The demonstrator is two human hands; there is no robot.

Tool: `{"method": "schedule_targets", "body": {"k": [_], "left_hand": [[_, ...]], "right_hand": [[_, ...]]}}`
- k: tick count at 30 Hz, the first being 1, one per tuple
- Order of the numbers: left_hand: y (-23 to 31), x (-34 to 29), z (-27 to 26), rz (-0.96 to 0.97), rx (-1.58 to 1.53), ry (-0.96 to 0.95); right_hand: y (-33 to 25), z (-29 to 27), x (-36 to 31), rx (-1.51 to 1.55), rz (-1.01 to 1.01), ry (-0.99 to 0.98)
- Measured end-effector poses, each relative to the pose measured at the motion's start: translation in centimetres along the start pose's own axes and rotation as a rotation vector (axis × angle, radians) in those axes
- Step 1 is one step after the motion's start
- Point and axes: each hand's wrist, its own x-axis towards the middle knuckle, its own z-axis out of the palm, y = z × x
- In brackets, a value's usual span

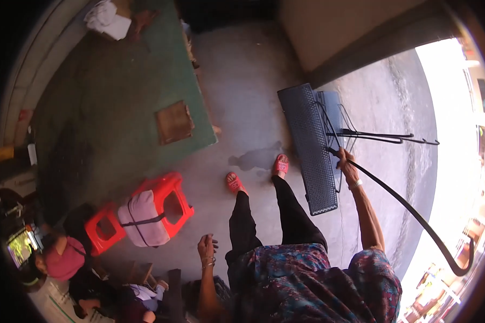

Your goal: The recorder moves metal mesh panels and a frame outside to a storage stack, then goes inside to pour a drink.

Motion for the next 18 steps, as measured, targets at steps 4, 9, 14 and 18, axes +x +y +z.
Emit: {"method": "schedule_targets", "body": {"k": [4,9,14,18], "left_hand": [[4.7,1.8,0.1,0.121,-0.145,-0.141],[10.5,3.0,2.7,0.254,-0.42,-0.409],[17.5,4.2,5.4,0.304,-0.523,-0.594],[22.7,4.9,3.3,0.215,-0.596,-0.638]], "right_hand": [[-9.2,-2.8,-7.2,-0.086,-0.096,-0.05],[-20.2,-3.8,-14.2,-0.153,-0.207,-0.082],[-27.2,-1.1,-17.4,-0.168,-0.432,-0.167],[-30.3,2.2,-16.8,-0.224,-0.422,-0.203]]}}
